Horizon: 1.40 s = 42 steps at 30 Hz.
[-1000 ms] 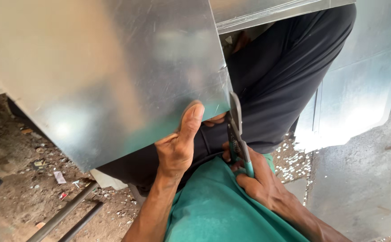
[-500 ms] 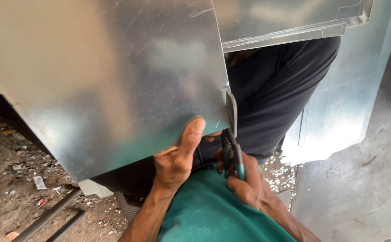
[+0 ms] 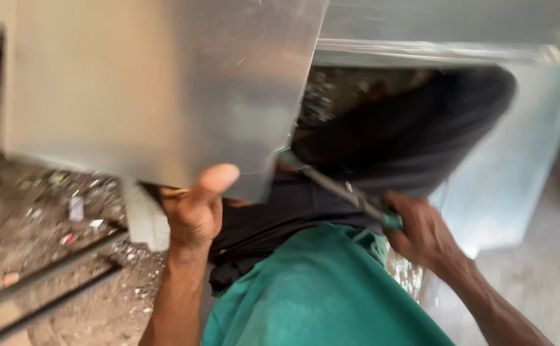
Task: The person sits cross-legged on the floor and uses tin snips to cut a large rectangular metal sheet. They repeatedly trim the edges of the sheet, creating small rectangular notches and removing strips of metal. The cut pieces fall onto the floor around them.
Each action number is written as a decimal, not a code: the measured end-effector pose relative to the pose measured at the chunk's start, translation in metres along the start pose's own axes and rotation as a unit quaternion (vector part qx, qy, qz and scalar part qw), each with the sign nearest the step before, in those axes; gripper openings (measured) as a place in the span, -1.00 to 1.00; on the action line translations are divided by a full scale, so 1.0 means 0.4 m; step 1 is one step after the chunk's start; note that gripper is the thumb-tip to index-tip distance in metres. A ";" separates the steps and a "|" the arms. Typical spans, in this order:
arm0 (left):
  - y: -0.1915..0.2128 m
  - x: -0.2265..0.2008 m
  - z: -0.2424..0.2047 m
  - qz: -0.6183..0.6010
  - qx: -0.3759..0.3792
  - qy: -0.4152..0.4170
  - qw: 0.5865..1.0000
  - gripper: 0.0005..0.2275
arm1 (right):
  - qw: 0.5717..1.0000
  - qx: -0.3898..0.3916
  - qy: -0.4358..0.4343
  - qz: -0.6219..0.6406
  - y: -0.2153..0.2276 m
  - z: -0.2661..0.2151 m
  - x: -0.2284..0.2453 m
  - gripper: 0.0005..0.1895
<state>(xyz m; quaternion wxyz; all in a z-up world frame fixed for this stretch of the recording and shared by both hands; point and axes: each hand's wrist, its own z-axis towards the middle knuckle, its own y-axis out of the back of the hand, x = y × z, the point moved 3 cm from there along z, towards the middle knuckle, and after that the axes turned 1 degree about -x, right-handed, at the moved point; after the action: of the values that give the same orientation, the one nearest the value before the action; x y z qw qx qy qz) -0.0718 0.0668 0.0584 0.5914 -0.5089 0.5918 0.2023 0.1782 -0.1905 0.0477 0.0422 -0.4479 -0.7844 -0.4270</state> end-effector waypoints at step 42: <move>0.049 -0.017 -0.140 -0.129 -0.170 -0.098 0.972 -0.66 | 0.936 0.274 0.079 -0.204 0.132 0.223 0.417 -0.80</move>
<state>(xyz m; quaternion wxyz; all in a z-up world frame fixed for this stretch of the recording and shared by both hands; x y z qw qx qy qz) -0.1176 0.0299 0.0697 0.5724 -0.6520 0.4169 0.2709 0.1462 -0.0039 0.0998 0.1372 -0.2143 -0.9396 -0.2286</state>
